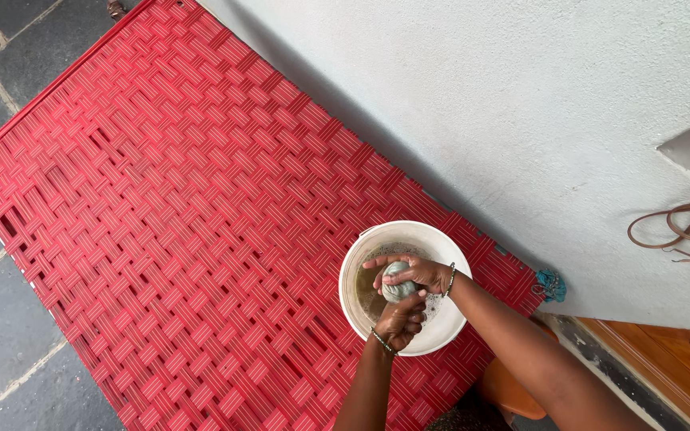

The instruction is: The person wipes the white metal grille and wooden frame of a door using a cloth. They repeatedly dip the cloth into a bucket of soapy water, wring it out, and continue wiping the door surface.

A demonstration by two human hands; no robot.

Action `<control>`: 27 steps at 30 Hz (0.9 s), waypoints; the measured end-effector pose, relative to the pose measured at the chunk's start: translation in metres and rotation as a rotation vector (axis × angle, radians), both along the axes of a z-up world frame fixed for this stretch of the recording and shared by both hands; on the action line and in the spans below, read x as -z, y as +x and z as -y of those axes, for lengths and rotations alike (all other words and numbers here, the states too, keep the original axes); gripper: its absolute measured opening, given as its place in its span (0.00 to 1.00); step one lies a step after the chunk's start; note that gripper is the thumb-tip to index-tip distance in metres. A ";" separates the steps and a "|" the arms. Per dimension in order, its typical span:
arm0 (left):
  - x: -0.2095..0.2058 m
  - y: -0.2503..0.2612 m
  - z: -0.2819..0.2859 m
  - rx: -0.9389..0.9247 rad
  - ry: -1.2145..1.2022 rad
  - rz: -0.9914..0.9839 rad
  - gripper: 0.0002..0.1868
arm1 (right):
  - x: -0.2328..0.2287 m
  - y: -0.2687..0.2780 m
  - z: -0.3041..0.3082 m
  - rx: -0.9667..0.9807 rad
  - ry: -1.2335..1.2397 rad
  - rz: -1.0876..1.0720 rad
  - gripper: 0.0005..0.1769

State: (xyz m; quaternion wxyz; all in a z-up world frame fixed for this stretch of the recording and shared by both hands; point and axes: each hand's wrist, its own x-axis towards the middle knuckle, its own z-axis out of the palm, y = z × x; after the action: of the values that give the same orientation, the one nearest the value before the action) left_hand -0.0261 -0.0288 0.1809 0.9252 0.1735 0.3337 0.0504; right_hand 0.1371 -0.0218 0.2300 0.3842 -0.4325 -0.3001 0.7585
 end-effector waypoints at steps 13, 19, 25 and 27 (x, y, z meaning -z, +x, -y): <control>0.073 0.027 0.005 0.386 1.388 -0.916 0.12 | 0.118 -0.041 -0.012 0.212 -0.074 0.970 0.14; 0.034 0.020 0.007 0.264 1.348 -0.998 0.32 | 0.122 -0.050 -0.004 0.597 -0.202 0.905 0.08; 0.009 -0.008 -0.001 -0.058 0.854 -0.355 0.23 | 0.032 0.008 0.021 0.231 -0.219 0.085 0.38; 0.001 -0.025 -0.006 -0.050 0.272 0.000 0.14 | -0.020 0.015 0.028 0.217 0.018 -0.010 0.52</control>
State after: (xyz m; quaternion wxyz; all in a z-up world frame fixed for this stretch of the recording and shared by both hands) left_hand -0.0514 -0.0229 0.1800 0.8917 0.2890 0.3278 0.1181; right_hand 0.1516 -0.0503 0.2500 0.4696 -0.4552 -0.2562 0.7118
